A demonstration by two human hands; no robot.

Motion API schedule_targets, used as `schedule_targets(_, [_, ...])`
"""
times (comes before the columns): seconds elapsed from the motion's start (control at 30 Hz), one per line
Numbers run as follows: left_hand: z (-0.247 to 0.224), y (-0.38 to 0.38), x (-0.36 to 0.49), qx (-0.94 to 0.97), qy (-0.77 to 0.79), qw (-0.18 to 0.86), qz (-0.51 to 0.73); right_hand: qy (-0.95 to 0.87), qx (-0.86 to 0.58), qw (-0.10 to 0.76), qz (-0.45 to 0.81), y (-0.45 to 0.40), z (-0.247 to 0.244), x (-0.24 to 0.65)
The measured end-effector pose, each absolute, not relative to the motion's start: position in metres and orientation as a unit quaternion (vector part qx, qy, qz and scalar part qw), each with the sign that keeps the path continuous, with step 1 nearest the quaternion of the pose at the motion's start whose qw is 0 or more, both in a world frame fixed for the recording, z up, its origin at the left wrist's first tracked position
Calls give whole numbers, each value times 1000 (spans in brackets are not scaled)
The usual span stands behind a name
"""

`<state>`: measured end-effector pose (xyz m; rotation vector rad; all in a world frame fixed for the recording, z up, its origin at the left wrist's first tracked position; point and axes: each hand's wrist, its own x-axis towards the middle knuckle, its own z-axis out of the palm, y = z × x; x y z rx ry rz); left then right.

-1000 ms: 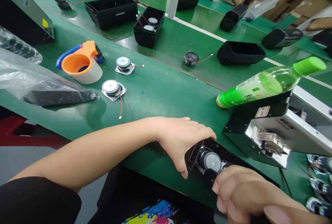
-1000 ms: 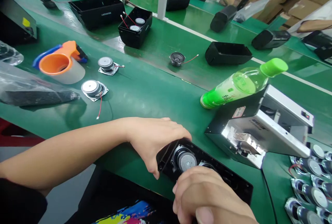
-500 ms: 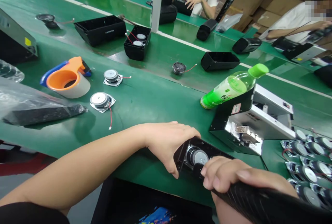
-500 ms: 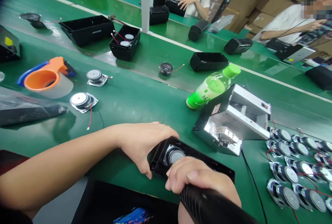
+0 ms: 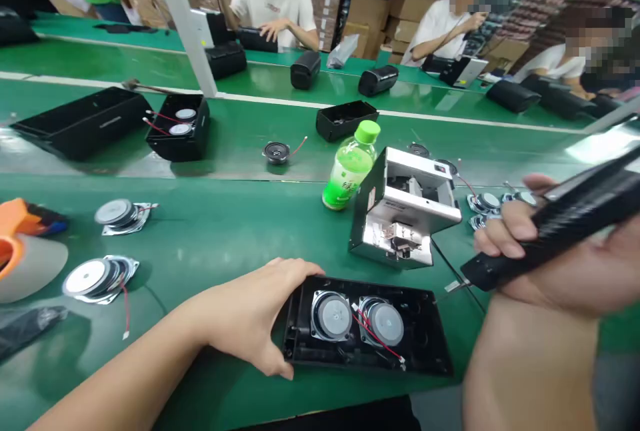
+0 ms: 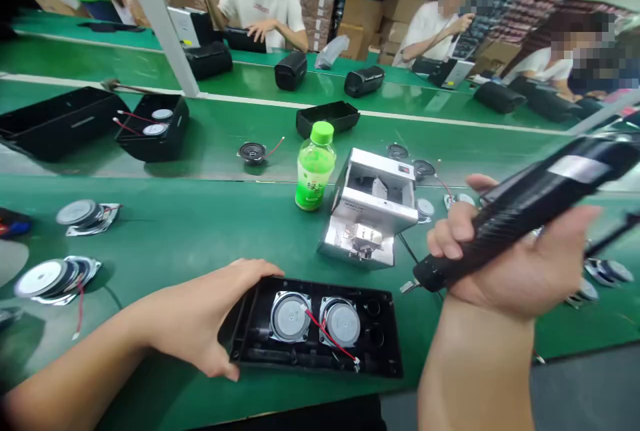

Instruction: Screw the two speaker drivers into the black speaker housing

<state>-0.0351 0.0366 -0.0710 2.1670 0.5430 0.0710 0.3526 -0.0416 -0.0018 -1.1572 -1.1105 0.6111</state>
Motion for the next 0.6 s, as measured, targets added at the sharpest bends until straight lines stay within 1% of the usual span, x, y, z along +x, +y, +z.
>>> schedule_targets(0.07, [-70,36,-35,869,231,438,16,-451,-477,672,342,-37,-14,368])
schedule_targets(0.1, [-70,36,-35,867,236,439,11,-441,-468,680,353,-37,-19,373])
schedule_targets(0.23, [-76,35,-41,866,244,436,-12,-411,-453,725,317,-46,-23,381])
schedule_targets(0.3, [-80,36,-47,867,252,429,-27,-399,-461,731,305,-48,-22,382])
schedule_targets(0.4, [-81,37,-56,864,260,430,-41,-399,-496,707,308,-45,-30,380])
schedule_targets(0.5, [-64,29,-51,874,243,421,-18,-415,-549,669,281,-35,-51,373])
schedule_targets(0.6, [-39,12,-26,907,238,347,-16,-453,-608,620,200,-25,-68,369])
